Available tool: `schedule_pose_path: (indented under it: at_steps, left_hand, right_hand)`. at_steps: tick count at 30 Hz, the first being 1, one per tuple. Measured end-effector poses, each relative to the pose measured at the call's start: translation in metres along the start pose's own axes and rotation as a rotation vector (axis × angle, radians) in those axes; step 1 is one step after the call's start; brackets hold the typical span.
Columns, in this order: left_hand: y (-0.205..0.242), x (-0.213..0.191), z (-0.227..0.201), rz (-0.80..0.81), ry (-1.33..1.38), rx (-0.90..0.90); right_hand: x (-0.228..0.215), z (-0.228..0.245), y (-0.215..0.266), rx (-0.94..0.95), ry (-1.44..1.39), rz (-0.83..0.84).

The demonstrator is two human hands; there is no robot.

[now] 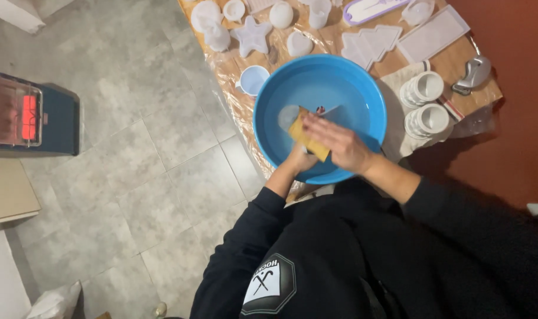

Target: Sanding and smoothing the edges of cast wax or resin objects using sandpaper and water.

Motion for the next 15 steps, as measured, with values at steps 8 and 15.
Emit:
schedule_pose_path:
  at_steps: [8, 15]
  left_hand:
    - [-0.017, -0.014, -0.048, -0.047, -0.224, 0.023]
    - [-0.003, -0.001, -0.011, 0.043, 0.017, -0.258]
  right_hand:
    - [-0.007, -0.012, -0.004, 0.004, -0.07, -0.063]
    - [-0.001, -0.018, 0.01, -0.04, -0.117, -0.066]
Point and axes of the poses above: each hand's wrist, its own y-axis away from the middle knuckle, its own x-axis out of the palm, z = x × y, the point moved 6 cm from there along -y, towards the middle knuckle, and after that the axes turned 2 degrees about y, right-handed, at the moved point
